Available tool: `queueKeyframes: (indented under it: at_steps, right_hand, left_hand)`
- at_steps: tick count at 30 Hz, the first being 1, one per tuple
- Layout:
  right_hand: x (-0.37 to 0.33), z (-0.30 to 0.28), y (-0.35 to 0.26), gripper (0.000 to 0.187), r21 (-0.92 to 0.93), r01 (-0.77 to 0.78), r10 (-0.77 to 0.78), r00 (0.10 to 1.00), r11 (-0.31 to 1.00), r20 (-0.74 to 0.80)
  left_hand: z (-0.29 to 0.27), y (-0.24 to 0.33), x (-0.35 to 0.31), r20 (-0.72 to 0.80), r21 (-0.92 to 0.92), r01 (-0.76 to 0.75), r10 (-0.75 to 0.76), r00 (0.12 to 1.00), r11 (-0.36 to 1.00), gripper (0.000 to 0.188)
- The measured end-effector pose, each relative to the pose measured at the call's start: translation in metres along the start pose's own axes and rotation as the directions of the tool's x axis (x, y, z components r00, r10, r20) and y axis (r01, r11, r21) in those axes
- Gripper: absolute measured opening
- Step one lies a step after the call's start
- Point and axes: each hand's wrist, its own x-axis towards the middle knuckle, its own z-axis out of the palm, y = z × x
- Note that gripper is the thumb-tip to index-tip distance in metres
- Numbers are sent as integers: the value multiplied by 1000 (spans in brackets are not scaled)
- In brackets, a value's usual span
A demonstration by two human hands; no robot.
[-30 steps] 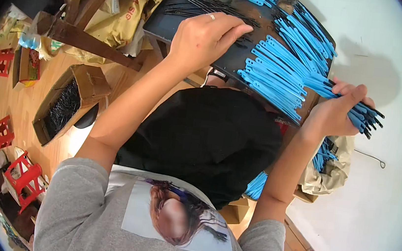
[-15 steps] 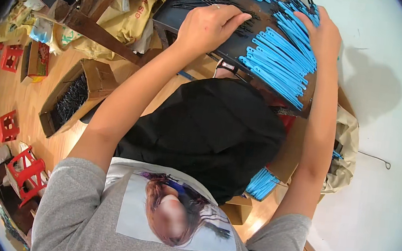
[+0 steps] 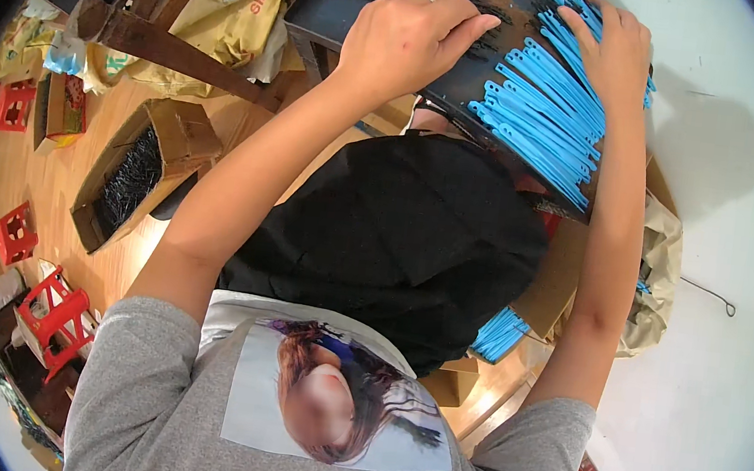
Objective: Assembling and inspecting blue plastic butterfly knife trainers at a workbench.
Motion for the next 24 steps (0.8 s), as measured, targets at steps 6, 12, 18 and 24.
queueKeyframes:
  at_steps: [6,12,18,24]
  right_hand:
    - [-1,-35,-25,28,226,-125,130,991,966,-10]
    - [-17,-55,-51,24,394,-248,140,949,885,283]
    - [-18,-54,-57,25,270,-248,108,890,930,444]
    - [-17,-58,-57,24,355,-299,75,848,886,525]
  left_hand:
    - [1,1,1,25,14,27,-27,999,1000,14]
    - [2,0,2,-19,2,-7,7,1000,1000,20]
    - [0,1,2,30,24,64,-65,997,998,15]
    - [0,2,3,44,26,93,-94,995,995,14]
